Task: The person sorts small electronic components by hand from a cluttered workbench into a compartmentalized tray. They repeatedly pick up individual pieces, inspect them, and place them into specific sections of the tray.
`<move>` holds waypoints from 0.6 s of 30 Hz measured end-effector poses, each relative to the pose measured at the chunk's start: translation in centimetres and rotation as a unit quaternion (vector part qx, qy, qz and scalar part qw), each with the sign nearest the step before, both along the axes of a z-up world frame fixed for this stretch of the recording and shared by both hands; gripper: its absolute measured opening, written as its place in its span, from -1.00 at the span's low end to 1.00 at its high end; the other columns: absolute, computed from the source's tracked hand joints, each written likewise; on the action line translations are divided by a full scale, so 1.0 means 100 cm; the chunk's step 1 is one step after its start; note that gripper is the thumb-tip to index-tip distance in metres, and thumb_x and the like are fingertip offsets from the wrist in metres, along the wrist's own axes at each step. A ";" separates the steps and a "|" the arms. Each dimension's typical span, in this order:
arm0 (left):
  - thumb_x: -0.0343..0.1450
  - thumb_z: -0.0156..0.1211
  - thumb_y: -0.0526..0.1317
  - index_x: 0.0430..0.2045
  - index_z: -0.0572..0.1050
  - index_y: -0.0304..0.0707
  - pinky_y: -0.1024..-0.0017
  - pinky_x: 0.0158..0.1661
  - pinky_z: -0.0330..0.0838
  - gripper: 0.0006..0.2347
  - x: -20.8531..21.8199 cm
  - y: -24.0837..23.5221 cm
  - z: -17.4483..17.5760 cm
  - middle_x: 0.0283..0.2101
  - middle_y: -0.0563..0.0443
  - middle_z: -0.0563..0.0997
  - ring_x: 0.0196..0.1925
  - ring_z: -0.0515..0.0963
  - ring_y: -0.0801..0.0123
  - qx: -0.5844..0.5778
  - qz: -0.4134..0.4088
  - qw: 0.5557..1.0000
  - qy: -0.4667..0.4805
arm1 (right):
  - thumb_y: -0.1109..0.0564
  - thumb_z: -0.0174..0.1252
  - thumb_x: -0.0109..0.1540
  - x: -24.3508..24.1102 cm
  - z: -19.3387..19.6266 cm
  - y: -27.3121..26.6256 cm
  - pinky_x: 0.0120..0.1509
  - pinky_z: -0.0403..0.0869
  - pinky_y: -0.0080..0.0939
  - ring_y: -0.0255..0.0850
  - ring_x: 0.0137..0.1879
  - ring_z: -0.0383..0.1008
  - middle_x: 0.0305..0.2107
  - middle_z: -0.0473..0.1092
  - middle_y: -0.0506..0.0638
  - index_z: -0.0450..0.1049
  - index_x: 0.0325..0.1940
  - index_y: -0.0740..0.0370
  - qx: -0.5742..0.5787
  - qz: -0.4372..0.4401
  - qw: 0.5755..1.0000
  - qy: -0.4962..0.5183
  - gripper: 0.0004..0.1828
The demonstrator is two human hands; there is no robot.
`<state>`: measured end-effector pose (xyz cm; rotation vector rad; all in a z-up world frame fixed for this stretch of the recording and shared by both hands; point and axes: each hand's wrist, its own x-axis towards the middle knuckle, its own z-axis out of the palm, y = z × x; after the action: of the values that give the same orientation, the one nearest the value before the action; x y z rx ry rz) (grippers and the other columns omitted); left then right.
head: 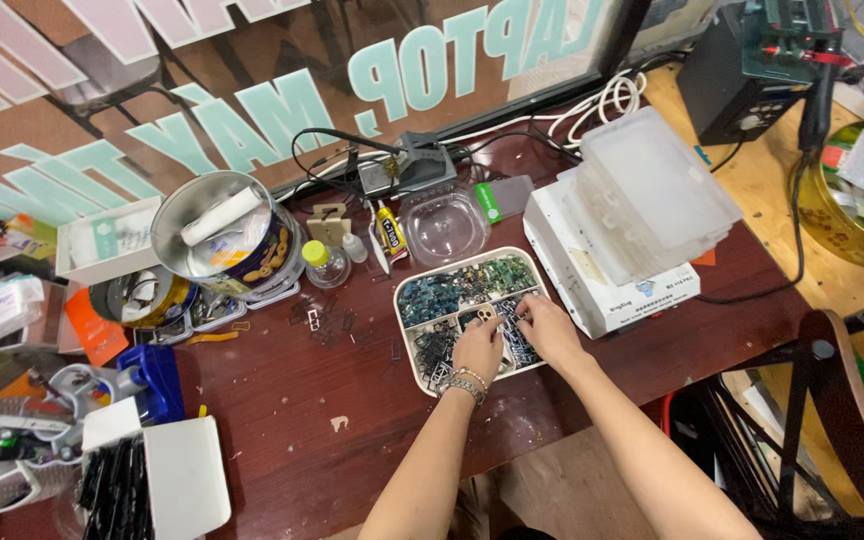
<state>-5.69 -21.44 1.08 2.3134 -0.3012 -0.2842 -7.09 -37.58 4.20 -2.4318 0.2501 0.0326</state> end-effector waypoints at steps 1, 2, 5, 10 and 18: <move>0.43 0.14 -0.23 -0.04 0.61 -0.02 0.11 -0.08 0.52 -0.76 0.004 0.009 -0.002 -0.07 -0.23 0.59 -0.11 0.61 -0.03 -0.009 0.029 0.999 -0.012 | 0.25 0.28 0.14 0.007 0.002 0.008 0.00 0.48 0.02 0.03 -0.12 0.54 -0.27 0.50 0.11 0.46 -0.15 0.25 0.028 0.004 1.000 0.006 -0.78; 0.43 0.14 -0.23 -0.08 0.63 -0.03 0.12 -0.09 0.51 -0.78 0.010 0.020 -0.004 -0.12 -0.23 0.61 -0.12 0.62 -0.02 -0.017 0.058 0.998 -0.025 | 0.22 0.27 0.16 0.015 0.003 0.017 -0.02 0.49 0.00 0.02 -0.15 0.54 -0.30 0.50 0.10 0.47 -0.15 0.24 0.057 0.007 0.998 0.012 -0.80; 0.44 0.14 -0.22 -0.19 0.65 -0.09 0.18 -0.10 0.53 -0.83 0.032 0.063 -0.011 -0.19 -0.18 0.67 -0.16 0.66 0.05 -0.061 0.158 0.985 -0.032 | 0.16 0.27 0.19 0.037 0.006 0.056 -0.04 0.51 -0.04 -0.04 -0.19 0.56 -0.36 0.52 0.04 0.48 -0.14 0.20 0.113 0.041 0.992 0.027 -0.81; 0.41 0.22 -0.21 -0.28 0.65 -0.17 0.18 -0.08 0.52 -0.88 0.048 0.143 -0.019 -0.20 -0.11 0.68 -0.12 0.66 0.09 -0.036 0.287 0.957 -0.027 | 0.11 0.33 0.15 0.053 0.003 0.132 0.20 0.36 0.01 -0.06 0.00 0.42 -0.29 0.52 -0.07 0.54 -0.23 0.13 -0.010 0.205 0.978 -0.046 -0.85; 0.31 0.35 -0.20 -0.30 0.65 -0.15 0.20 -0.02 0.53 -0.85 0.046 0.203 -0.034 -0.15 -0.06 0.67 -0.07 0.65 0.12 0.044 0.304 0.950 0.062 | 0.01 0.45 -0.02 0.067 -0.009 0.196 0.55 -0.10 0.40 0.02 0.33 0.20 -0.02 0.34 0.06 0.53 -0.05 0.25 -0.267 0.356 0.892 -0.080 -0.48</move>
<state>-1.14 -1.12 -2.31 2.3346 0.4944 -0.1287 -0.44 -17.94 3.35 -2.9102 -0.8206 0.0976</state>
